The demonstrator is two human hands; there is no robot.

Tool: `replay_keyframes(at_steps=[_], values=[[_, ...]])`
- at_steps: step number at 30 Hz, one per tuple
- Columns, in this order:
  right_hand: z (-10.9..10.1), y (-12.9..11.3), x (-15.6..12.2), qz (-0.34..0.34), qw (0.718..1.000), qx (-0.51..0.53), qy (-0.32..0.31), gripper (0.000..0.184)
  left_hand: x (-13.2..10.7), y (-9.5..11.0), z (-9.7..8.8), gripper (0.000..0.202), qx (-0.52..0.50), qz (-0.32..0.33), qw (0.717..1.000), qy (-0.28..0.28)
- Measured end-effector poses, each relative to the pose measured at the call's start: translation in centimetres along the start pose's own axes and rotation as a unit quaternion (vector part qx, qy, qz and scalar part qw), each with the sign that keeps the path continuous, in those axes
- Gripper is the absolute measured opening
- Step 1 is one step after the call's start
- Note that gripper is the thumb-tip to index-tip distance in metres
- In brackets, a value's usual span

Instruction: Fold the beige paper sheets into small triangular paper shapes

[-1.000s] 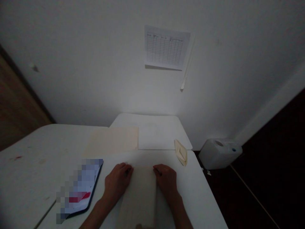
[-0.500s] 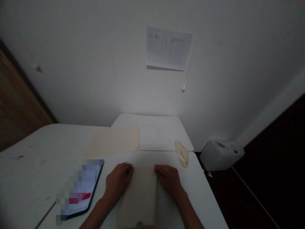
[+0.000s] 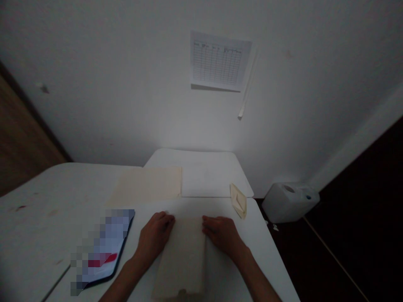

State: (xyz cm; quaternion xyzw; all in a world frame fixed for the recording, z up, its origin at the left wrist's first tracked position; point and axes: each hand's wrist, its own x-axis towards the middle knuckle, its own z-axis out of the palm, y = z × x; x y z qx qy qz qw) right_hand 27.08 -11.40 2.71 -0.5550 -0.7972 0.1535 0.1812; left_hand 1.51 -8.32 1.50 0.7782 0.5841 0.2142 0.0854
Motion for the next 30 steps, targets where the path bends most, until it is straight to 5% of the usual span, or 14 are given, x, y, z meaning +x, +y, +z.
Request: replay_keyframes(at_steps=[9, 16, 30], values=[[-0.2, 0.0, -0.1, -0.035, 0.998, -0.041, -0.017, 0.028, -0.1, -2.4, -1.3, 0.022, 0.006, 0.111, 0.993, -0.029], [-0.8, 0.2, -0.5, -0.022, 0.997, -0.046, -0.049, 0.037, -0.1, -3.0, -2.3, 0.035, -0.004, 0.134, 0.989, -0.058], [-1.7, -0.7, 1.3, -0.038, 0.990, -0.111, -0.076, 0.033, 0.4, -3.0, -1.4, 0.037, 0.022, 0.136, 0.990, -0.011]])
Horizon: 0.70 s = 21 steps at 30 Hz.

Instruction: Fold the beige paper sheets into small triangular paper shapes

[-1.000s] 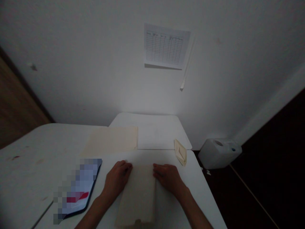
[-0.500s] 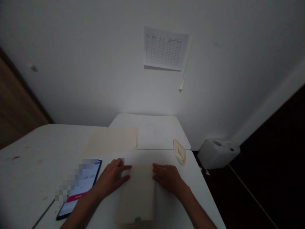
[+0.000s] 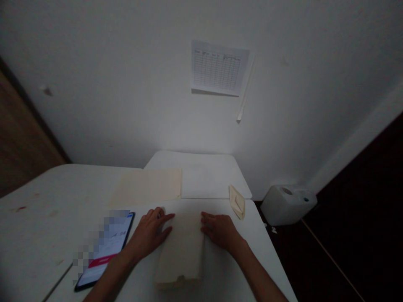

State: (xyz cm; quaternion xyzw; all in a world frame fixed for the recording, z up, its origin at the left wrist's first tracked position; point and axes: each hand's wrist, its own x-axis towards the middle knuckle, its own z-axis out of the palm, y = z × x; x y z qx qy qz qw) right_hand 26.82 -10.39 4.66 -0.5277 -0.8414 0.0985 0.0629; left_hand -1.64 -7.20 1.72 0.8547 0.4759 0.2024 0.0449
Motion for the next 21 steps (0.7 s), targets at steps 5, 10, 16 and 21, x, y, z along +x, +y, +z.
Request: replay_keyframes(at_steps=[5, 10, 16, 21], values=[[1.0, 0.5, 0.1, -0.002, 1.000, -0.009, 0.028, 0.028, -0.1, 0.1, 0.0, 0.038, 0.002, -0.007, 1.000, -0.001], [2.1, 0.9, 0.2, -0.012, 0.997, 0.019, 0.067, 0.024, -0.2, 0.1, 0.1, 0.037, 0.006, -0.008, 1.000, -0.002], [1.8, 1.1, -0.2, -0.007, 0.996, 0.054, 0.072, 0.024, -0.2, 0.0, 0.3, 0.038, 0.003, -0.017, 1.000, -0.003], [0.9, 1.2, -0.6, 0.008, 0.998, 0.055, 0.025, 0.037, -0.2, 0.0, 0.4, 0.038, 0.002, -0.017, 1.000, 0.000]])
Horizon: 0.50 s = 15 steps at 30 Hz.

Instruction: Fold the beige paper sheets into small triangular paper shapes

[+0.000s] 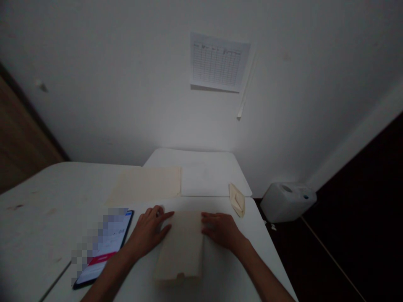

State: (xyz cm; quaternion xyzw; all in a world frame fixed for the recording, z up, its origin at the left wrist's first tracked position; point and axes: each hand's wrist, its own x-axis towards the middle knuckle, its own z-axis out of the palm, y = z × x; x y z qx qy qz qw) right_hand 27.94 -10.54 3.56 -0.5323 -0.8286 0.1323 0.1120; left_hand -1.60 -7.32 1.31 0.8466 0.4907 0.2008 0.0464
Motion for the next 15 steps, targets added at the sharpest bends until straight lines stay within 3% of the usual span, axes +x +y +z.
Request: replay_keyframes(at_steps=[9, 15], values=[[-1.1, -0.5, -0.7, -0.002, 0.999, 0.008, -0.051, 0.061, 0.0, 0.2, -0.3, 0.037, 0.000, -0.002, 1.000, -0.004], [-1.3, -0.7, -0.9, -0.008, 0.998, 0.004, -0.069, 0.066, 0.1, 0.1, -0.2, 0.037, 0.005, -0.003, 1.000, -0.005]])
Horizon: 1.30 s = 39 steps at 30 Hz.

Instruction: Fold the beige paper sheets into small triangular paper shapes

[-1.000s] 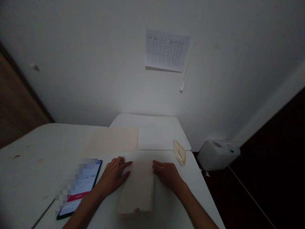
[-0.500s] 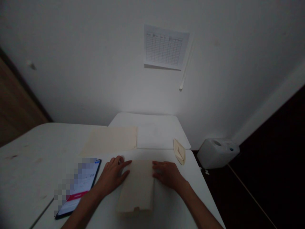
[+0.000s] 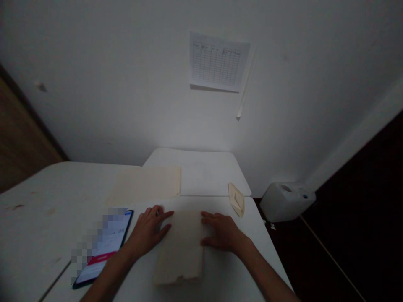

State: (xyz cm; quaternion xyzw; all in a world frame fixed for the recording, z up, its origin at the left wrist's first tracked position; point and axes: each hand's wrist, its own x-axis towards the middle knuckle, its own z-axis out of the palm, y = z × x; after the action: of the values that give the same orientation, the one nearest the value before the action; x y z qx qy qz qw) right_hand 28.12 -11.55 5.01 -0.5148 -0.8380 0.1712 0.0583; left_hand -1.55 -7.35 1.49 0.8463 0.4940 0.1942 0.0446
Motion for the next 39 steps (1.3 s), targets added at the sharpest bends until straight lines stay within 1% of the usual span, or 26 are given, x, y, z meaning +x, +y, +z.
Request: replay_keyframes(at_steps=[7, 9, 18, 21, 25, 30, 34, 39], values=[[0.02, -0.03, -0.07, 0.007, 1.000, 0.001, -0.009, 0.069, -0.08, 0.09, -0.20, 0.037, -0.004, 0.002, 1.000, -0.001], [-0.06, -0.08, -0.04, 0.008, 1.000, 0.000, -0.012, 0.072, -0.07, 0.03, -0.18, 0.037, -0.008, 0.005, 1.000, 0.000], [-0.42, -0.46, -0.23, 0.015, 0.999, 0.023, -0.041, 0.111, -0.03, -0.06, 0.02, 0.037, -0.006, -0.004, 1.000, -0.001], [-0.56, -0.59, -0.33, 0.008, 0.998, 0.036, -0.046, 0.119, -0.05, 0.07, -0.20, 0.037, -0.008, -0.001, 1.000, -0.002], [-0.59, -0.60, -0.43, -0.001, 0.998, 0.039, -0.049, 0.122, -0.03, 0.13, -0.21, 0.038, -0.007, -0.009, 1.000, -0.005], [-0.51, -0.64, -0.49, 0.014, 0.997, 0.050, -0.057, 0.123, -0.08, 0.05, -0.01, 0.038, -0.009, -0.008, 1.000, -0.003], [-0.57, -0.80, -0.48, 0.022, 0.996, 0.043, -0.073, 0.128, -0.11, 0.05, -0.03, 0.038, -0.003, -0.006, 1.000, -0.003], [-0.57, -0.90, -0.46, 0.012, 0.996, 0.029, -0.079, 0.133, -0.05, 0.08, -0.10, 0.038, 0.003, -0.005, 1.000, -0.002]])
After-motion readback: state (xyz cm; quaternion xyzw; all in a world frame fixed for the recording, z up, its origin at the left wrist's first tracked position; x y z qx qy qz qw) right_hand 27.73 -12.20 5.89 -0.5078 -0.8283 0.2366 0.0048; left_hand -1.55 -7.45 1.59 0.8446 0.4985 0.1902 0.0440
